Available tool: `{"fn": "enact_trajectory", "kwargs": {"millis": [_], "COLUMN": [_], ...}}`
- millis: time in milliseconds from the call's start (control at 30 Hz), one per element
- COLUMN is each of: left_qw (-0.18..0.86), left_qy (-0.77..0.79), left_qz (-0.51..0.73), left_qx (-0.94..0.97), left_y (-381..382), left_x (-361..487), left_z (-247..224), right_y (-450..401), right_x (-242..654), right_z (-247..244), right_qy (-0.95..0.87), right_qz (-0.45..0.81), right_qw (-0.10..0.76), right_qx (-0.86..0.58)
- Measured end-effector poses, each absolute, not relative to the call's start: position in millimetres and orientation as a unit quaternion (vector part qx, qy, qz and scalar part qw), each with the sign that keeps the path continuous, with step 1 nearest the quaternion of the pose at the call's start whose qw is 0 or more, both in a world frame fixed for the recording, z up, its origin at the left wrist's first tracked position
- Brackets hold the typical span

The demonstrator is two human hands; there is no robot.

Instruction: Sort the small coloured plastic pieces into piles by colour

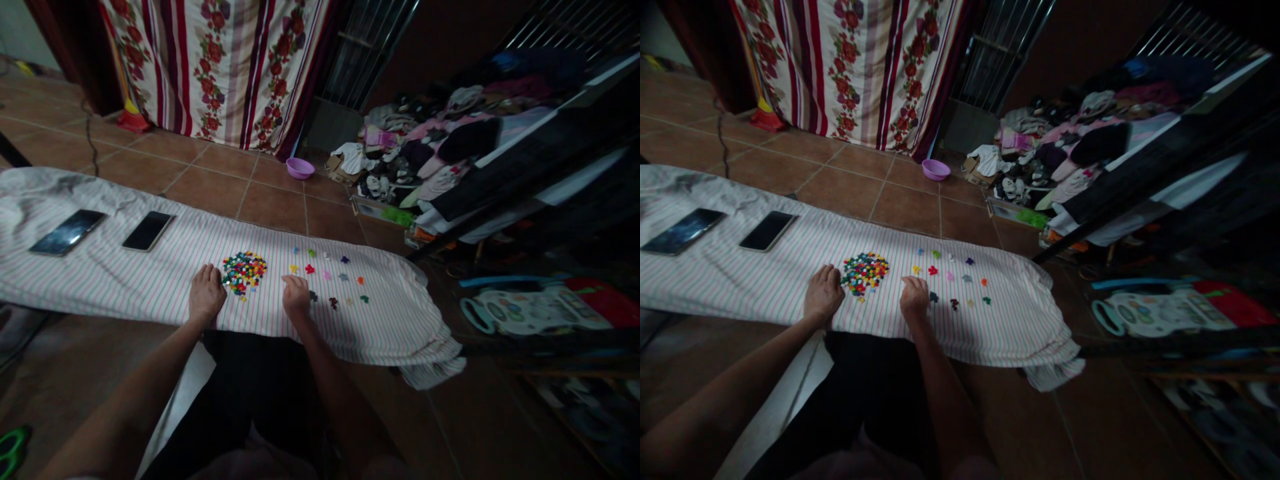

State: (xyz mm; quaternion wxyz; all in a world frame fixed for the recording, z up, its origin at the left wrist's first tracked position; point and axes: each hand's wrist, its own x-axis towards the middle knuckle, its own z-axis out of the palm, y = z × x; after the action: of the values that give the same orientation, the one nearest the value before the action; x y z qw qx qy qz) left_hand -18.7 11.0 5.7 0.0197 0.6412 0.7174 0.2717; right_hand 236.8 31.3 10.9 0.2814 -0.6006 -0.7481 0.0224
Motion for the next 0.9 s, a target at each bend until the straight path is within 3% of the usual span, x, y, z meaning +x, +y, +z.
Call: {"fn": "enact_trajectory", "kwargs": {"millis": [900], "left_qw": [0.014], "left_qy": [0.713], "left_qz": [0.268], "left_qx": [0.648], "left_y": [11.0], "left_x": [-19.5], "left_z": [3.8], "right_y": [32.9], "right_x": [174.2], "right_z": [16.5], "right_qy": [-0.784], "right_qz": [0.092], "right_qw": [0.207], "right_qx": [-0.578]}}
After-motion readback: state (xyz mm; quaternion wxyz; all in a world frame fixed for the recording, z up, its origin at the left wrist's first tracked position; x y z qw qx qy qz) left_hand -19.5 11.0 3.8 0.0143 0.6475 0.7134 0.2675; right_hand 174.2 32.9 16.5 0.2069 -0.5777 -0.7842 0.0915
